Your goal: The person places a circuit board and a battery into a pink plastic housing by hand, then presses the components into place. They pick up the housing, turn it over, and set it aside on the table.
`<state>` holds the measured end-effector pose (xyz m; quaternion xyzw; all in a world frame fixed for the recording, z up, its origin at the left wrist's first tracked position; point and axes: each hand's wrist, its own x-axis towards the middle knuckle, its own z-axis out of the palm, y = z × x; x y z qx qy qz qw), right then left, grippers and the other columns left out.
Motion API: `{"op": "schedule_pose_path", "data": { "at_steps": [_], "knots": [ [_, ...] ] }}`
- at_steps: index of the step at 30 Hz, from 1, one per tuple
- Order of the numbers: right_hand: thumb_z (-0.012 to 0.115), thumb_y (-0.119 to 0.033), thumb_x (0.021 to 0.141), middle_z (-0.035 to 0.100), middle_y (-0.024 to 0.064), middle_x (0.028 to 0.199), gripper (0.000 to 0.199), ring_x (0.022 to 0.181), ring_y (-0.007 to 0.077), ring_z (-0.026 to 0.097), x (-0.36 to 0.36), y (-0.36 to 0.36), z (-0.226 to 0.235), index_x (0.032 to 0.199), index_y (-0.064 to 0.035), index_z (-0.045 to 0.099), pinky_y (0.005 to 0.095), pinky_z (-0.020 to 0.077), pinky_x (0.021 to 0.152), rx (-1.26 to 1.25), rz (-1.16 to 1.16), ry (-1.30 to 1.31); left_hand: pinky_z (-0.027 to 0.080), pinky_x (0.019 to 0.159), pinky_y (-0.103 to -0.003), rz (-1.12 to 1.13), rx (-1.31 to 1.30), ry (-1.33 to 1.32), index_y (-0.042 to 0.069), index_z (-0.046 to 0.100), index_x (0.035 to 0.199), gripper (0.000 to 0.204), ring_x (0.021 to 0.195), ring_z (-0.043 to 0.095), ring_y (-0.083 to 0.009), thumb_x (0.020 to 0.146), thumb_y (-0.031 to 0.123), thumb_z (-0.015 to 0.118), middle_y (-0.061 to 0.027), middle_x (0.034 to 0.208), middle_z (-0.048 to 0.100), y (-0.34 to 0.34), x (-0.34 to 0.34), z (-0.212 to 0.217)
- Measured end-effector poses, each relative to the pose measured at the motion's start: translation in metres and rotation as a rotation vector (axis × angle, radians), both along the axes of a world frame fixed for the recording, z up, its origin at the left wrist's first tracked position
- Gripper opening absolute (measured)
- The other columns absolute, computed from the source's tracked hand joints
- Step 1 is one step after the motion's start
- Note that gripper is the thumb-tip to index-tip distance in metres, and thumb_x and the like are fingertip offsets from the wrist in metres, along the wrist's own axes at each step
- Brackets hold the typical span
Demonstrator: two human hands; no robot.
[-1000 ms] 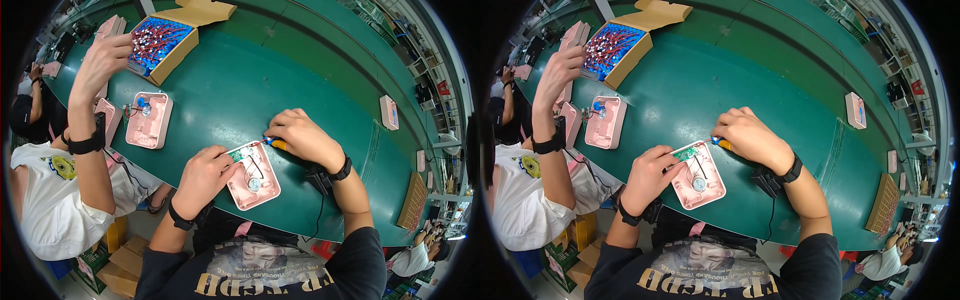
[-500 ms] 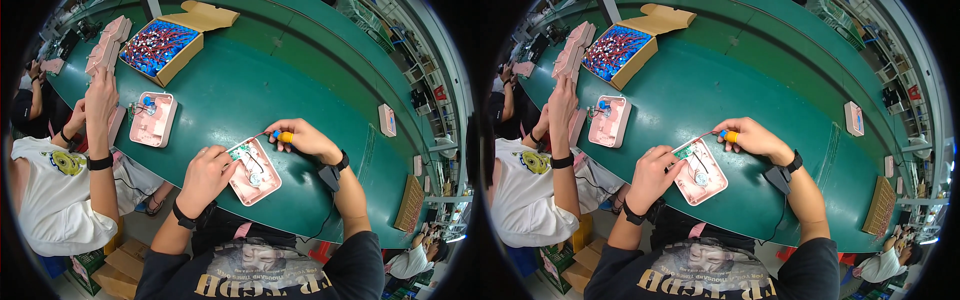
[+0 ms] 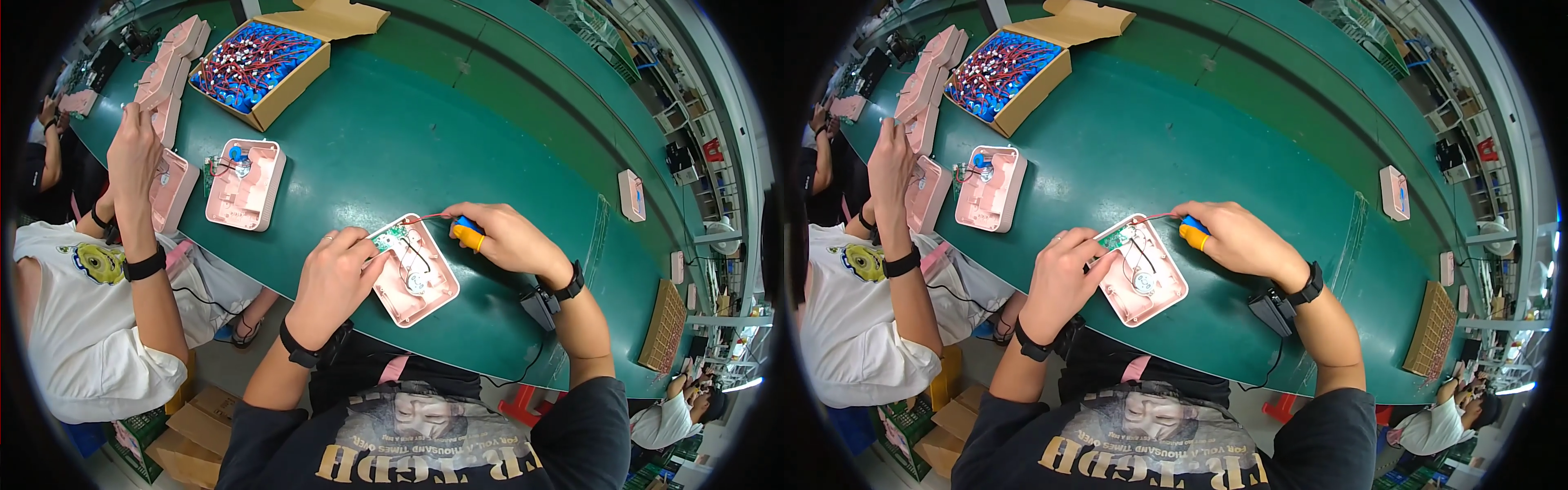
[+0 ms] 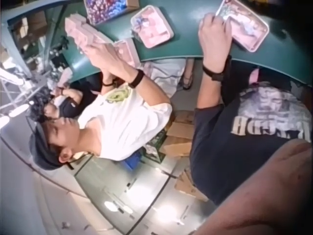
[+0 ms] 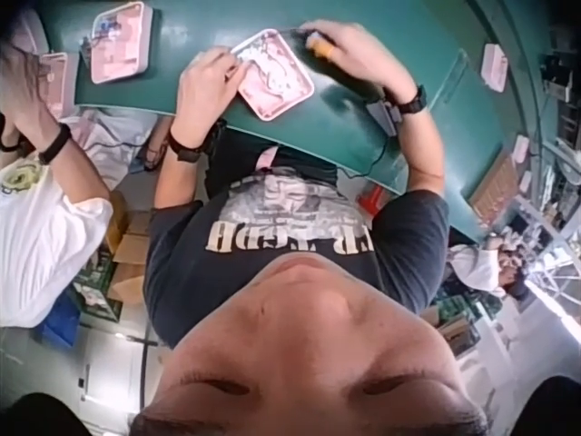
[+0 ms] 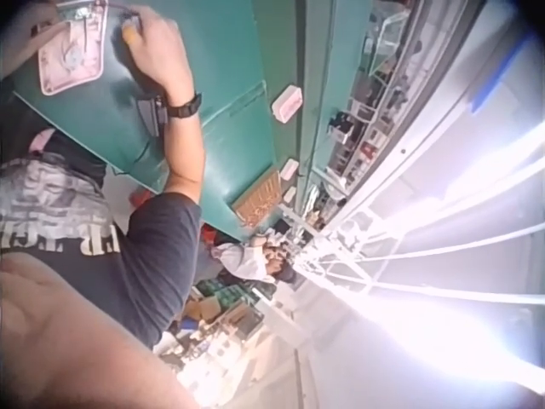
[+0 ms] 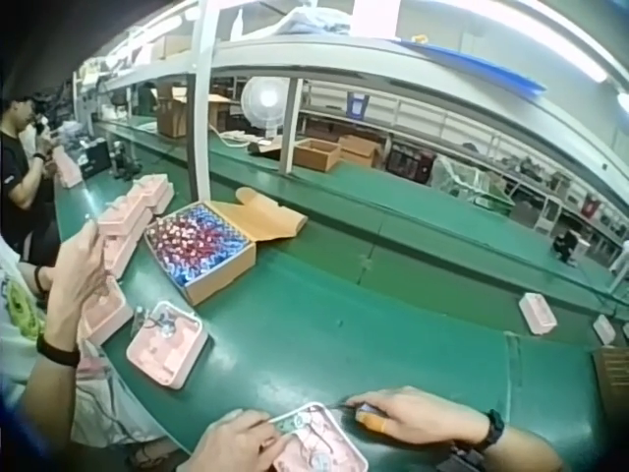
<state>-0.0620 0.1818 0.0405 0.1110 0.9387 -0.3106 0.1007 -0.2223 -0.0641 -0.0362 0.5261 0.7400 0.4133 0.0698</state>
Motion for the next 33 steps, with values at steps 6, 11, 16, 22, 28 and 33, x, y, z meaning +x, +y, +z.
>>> {"op": "schedule_pose_path", "data": {
  "at_steps": [6,11,16,22,28,33],
  "knots": [
    [0.059,-0.006,0.111,0.078,0.0097,0.120,0.031,0.110,0.0182,0.071,-0.003,-0.027,-0.010,0.139,0.0007,0.068,0.0321,0.0559,0.097,-0.662,-0.330,0.045,0.058,0.078,-0.043,0.015,-0.008,-0.005,0.001,0.074,0.088,0.015,0.088,0.069,-0.0323,0.091,0.014,0.082,-0.0099,0.099,0.071,-0.001,0.002,0.001],
    [0.062,-0.006,0.110,0.076,0.0082,0.127,0.033,0.112,0.0145,0.069,-0.005,-0.059,-0.024,0.142,0.0002,0.068,0.0300,0.0562,0.097,-0.636,-0.493,0.217,0.057,0.074,-0.044,0.044,0.009,-0.009,0.001,0.073,0.085,0.017,0.086,0.070,-0.0317,0.087,0.012,0.086,-0.0100,0.099,0.073,0.001,0.002,-0.001],
    [0.073,-0.007,0.103,0.077,0.0116,0.129,0.034,0.107,0.0182,0.073,0.002,-0.073,-0.021,0.137,-0.0023,0.073,0.0318,0.0589,0.090,-0.337,-0.417,0.277,0.057,0.074,-0.044,0.054,0.017,-0.015,0.001,0.073,0.084,0.017,0.086,0.070,-0.0312,0.087,0.013,0.086,-0.0096,0.098,0.072,0.001,0.001,-0.004],
    [0.080,-0.005,0.094,0.076,0.0155,0.129,0.037,0.095,0.0257,0.076,0.005,-0.076,-0.029,0.130,-0.0041,0.076,0.0337,0.0607,0.080,-0.028,-0.234,0.441,0.057,0.073,-0.043,0.048,0.007,-0.017,0.001,0.074,0.085,0.017,0.085,0.070,-0.0308,0.087,0.012,0.086,-0.0092,0.097,0.072,0.003,-0.002,-0.005],
    [0.080,-0.001,0.089,0.068,0.0168,0.134,0.036,0.109,0.0349,0.067,0.000,-0.087,-0.018,0.125,-0.0004,0.076,0.0398,0.0574,0.091,0.248,-0.174,0.396,0.057,0.073,-0.043,0.064,0.016,-0.028,0.002,0.074,0.085,0.016,0.084,0.070,-0.0308,0.087,0.013,0.086,-0.0088,0.097,0.072,0.002,-0.002,-0.008],
    [0.077,0.001,0.087,0.064,0.0171,0.135,0.039,0.120,0.0380,0.060,-0.004,-0.077,-0.023,0.126,0.0001,0.076,0.0446,0.0533,0.099,0.156,-0.164,0.305,0.057,0.073,-0.043,0.059,0.006,-0.049,0.002,0.074,0.085,0.016,0.084,0.070,-0.0306,0.087,0.013,0.086,-0.0083,0.097,0.072,0.001,-0.003,-0.007]
  ]
}}
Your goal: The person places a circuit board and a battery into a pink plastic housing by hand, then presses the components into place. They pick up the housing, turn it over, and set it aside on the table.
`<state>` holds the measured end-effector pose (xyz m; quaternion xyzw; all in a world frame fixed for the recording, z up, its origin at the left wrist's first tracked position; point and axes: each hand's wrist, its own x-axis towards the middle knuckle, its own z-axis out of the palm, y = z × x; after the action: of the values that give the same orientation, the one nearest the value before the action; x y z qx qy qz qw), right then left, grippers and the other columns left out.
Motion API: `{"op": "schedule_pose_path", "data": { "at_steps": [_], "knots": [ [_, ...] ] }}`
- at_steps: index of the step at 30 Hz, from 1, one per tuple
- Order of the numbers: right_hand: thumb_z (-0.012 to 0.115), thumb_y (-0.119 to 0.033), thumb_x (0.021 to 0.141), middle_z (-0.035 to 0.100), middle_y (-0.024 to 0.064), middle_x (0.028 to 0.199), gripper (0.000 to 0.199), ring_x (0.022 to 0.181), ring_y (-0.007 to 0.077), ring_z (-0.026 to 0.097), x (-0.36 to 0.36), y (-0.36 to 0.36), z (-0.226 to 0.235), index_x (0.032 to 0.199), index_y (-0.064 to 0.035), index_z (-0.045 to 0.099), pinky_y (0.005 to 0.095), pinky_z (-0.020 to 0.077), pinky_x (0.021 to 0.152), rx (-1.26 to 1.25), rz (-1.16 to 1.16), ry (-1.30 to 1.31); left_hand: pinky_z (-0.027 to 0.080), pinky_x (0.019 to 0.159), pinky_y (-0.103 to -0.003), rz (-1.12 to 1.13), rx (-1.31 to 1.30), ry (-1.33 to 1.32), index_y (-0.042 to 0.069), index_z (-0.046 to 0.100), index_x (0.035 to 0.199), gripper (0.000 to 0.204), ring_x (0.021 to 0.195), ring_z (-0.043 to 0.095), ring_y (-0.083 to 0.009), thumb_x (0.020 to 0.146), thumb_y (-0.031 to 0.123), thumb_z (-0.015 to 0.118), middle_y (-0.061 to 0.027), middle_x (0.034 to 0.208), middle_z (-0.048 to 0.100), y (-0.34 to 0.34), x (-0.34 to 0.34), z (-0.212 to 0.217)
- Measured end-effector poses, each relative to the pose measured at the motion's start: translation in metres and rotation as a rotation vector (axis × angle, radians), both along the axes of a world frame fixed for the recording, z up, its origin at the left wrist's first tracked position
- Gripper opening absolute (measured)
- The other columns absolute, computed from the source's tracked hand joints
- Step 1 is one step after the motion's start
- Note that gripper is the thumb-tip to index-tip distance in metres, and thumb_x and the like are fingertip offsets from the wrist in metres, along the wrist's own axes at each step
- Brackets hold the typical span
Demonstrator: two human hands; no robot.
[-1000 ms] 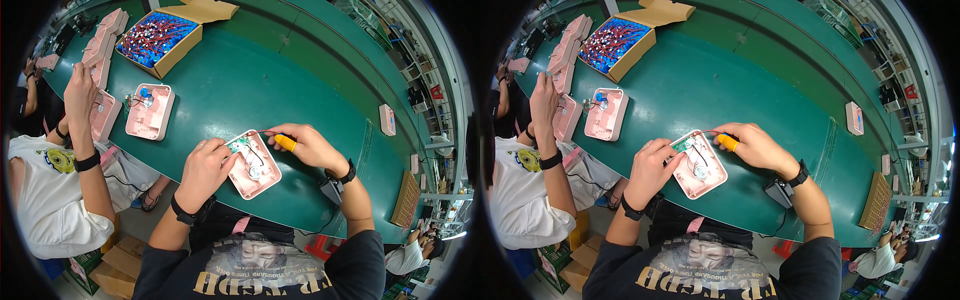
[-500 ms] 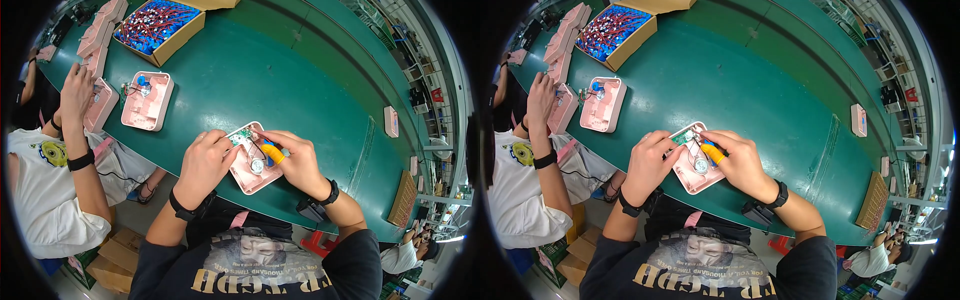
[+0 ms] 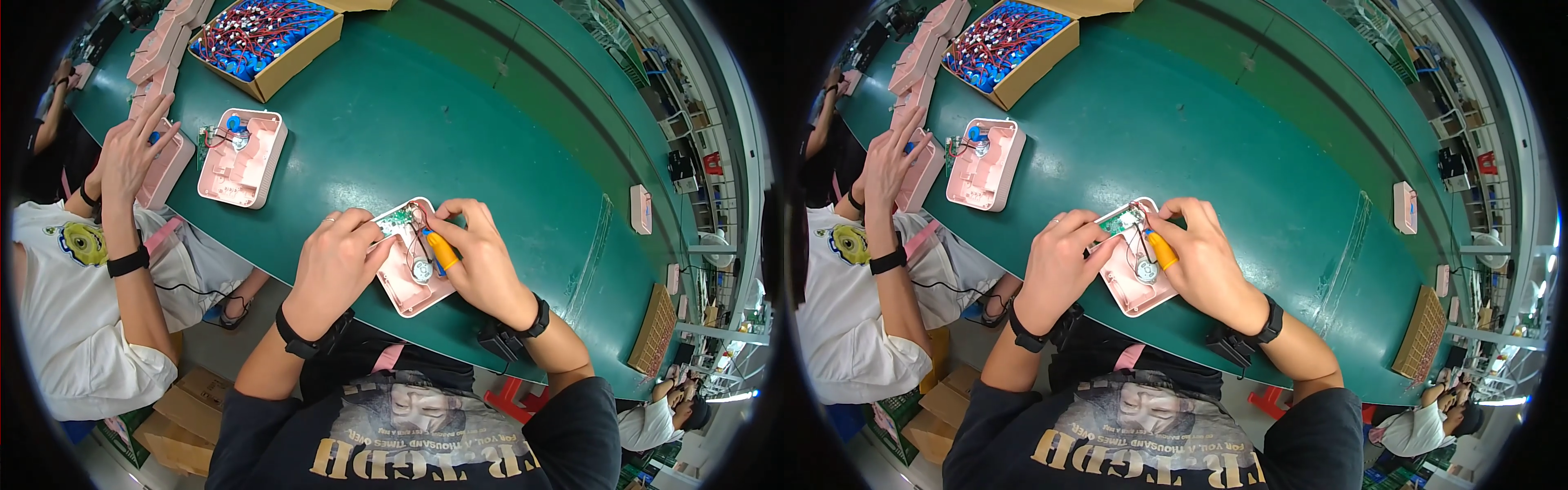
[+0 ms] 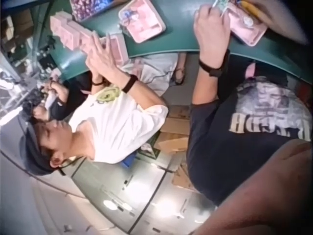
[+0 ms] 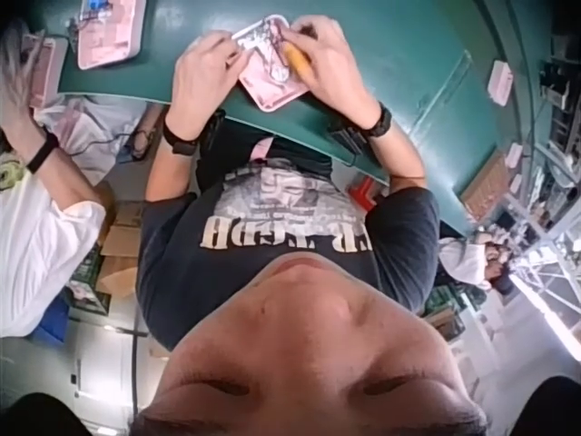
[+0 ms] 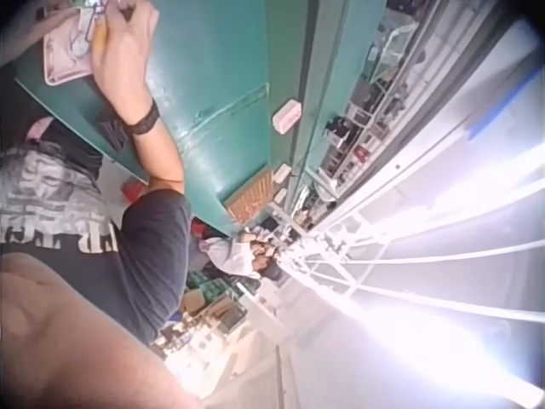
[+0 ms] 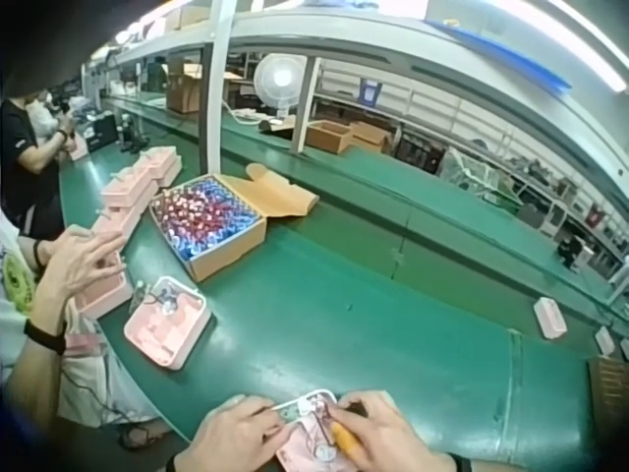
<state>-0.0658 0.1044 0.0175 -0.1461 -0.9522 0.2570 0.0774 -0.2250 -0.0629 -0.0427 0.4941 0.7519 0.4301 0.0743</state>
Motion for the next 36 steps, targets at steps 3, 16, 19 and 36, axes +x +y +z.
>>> {"op": "schedule_pose_path", "data": {
  "at_steps": [3,16,19,36],
  "knots": [
    [0.077,0.001,0.087,0.064,0.0174,0.136,0.041,0.120,0.0383,0.061,0.001,0.000,-0.012,0.128,0.0000,0.075,0.0448,0.0541,0.099,0.111,0.013,0.029,0.057,0.073,-0.043,-0.004,0.002,-0.002,0.002,0.074,0.085,0.016,0.084,0.070,-0.0305,0.087,0.013,0.086,-0.0081,0.097,0.073,0.001,0.000,-0.001],
    [0.086,-0.028,0.085,0.055,0.0297,0.151,0.067,0.125,0.0464,0.062,0.029,-0.009,-0.001,0.139,0.0044,0.065,0.0526,0.0546,0.102,0.227,0.077,-0.148,0.057,0.071,-0.043,0.024,-0.022,0.014,0.003,0.074,0.083,0.017,0.083,0.070,-0.0308,0.086,0.015,0.086,-0.0090,0.093,0.069,0.003,0.011,-0.001],
    [0.090,-0.036,0.080,0.053,0.0324,0.150,0.082,0.127,0.0476,0.060,0.029,-0.033,0.009,0.144,0.0050,0.060,0.0523,0.0539,0.104,0.230,-0.003,-0.224,0.057,0.070,-0.043,0.054,-0.042,0.036,0.004,0.074,0.085,0.017,0.082,0.069,-0.0312,0.086,0.016,0.086,-0.0093,0.093,0.069,-0.001,0.022,-0.001],
    [0.075,-0.047,0.090,0.064,0.0333,0.133,0.090,0.126,0.0523,0.060,-0.008,0.281,-0.018,0.168,-0.0186,0.041,0.0520,0.0495,0.111,0.267,-0.613,-0.084,0.057,0.080,-0.044,0.559,-0.222,0.355,0.007,0.074,0.110,0.025,0.095,0.067,-0.0332,0.091,0.020,0.082,-0.0124,0.099,0.065,-0.071,-0.068,-0.032]
  ]
}}
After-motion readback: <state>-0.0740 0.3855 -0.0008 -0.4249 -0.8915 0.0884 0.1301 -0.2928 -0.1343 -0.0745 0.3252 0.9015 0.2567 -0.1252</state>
